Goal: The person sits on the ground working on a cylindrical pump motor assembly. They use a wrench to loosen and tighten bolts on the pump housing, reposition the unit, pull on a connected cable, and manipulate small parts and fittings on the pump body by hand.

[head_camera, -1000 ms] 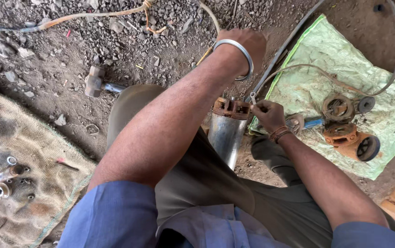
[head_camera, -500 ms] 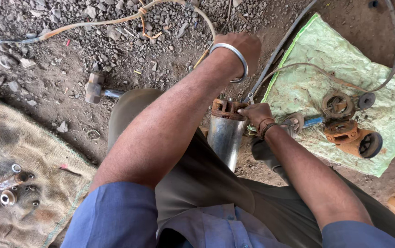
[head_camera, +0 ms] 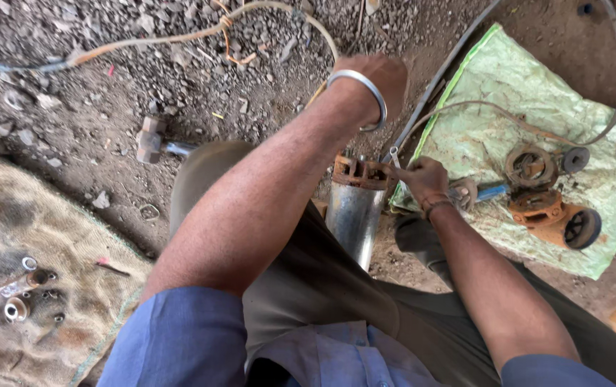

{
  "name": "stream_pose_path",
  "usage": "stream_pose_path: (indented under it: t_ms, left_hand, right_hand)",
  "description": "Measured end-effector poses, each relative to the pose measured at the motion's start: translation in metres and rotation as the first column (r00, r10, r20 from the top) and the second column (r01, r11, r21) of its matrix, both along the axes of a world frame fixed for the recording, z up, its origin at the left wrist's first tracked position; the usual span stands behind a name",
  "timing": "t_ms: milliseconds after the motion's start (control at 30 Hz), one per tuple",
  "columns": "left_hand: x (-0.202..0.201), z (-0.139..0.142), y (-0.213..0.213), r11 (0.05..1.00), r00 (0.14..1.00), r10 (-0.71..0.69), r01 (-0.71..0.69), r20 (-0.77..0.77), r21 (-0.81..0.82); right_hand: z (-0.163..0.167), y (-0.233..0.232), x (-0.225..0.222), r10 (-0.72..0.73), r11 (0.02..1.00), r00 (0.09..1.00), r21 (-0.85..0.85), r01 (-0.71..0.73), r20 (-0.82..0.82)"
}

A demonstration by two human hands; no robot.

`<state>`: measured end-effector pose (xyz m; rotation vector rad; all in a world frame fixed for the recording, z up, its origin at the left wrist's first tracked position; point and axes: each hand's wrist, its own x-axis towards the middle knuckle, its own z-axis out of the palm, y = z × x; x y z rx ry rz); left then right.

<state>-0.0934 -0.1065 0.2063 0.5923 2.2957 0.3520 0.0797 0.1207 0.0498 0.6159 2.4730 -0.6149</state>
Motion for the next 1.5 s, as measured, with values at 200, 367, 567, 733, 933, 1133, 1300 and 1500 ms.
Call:
stream_pose_path:
  t_ms: [200, 367, 567, 733, 933, 1133, 1300, 1500]
  left_hand:
    - [0.002, 0.001, -0.003, 0.999, 1.0, 0.029, -0.028, -0.011, 0.047]
    - [0.002, 0.006, -0.01, 1.0, 1.0, 0.0, 0.0, 0.025, 0.001]
    - [0.007, 0.012, -0.006, 0.998, 0.999, 0.032, -0.033, 0.008, 0.052]
    - [0.007, 0.012, -0.007, 0.997, 0.999, 0.052, -0.052, 0.001, 0.061]
    - [0.01, 0.014, -0.005, 0.994, 0.998, 0.046, -0.042, -0.042, 0.098]
    - [0.011, 0.018, -0.009, 0.999, 0.999, 0.006, -0.007, 0.033, 0.033]
    - [0.01, 0.021, -0.009, 0.997, 0.999, 0.032, -0.031, -0.019, 0.071]
    - [0.013, 0.018, -0.013, 0.999, 0.997, 0.031, -0.033, 0.068, 0.042]
  right_hand:
    - [-0.003, 0.003, 0.015, -0.019, 0.998, 0.999, 0.068, 0.015, 0.051]
    - [0.001, 0.005, 0.019, -0.025, 0.997, 0.998, 0.074, 0.029, -0.056]
    - [0.004, -0.006, 0.018, -0.006, 0.998, 0.995, 0.055, 0.011, -0.098]
    - [0.013, -0.007, 0.017, -0.018, 0.994, 0.983, 0.106, 0.037, -0.181]
    - [0.015, -0.014, 0.015, 0.052, 0.99, 0.987, 0.14, -0.031, -0.151]
    - [0.025, -0.021, 0.013, 0.027, 0.995, 0.985, 0.097, -0.011, -0.17]
    - [0.03, -0.03, 0.012, -0.101, 0.991, 0.995, 0.089, 0.098, 0.026]
    - [0.031, -0.024, 0.012, -0.079, 0.996, 0.989, 0.03, 0.083, -0.122]
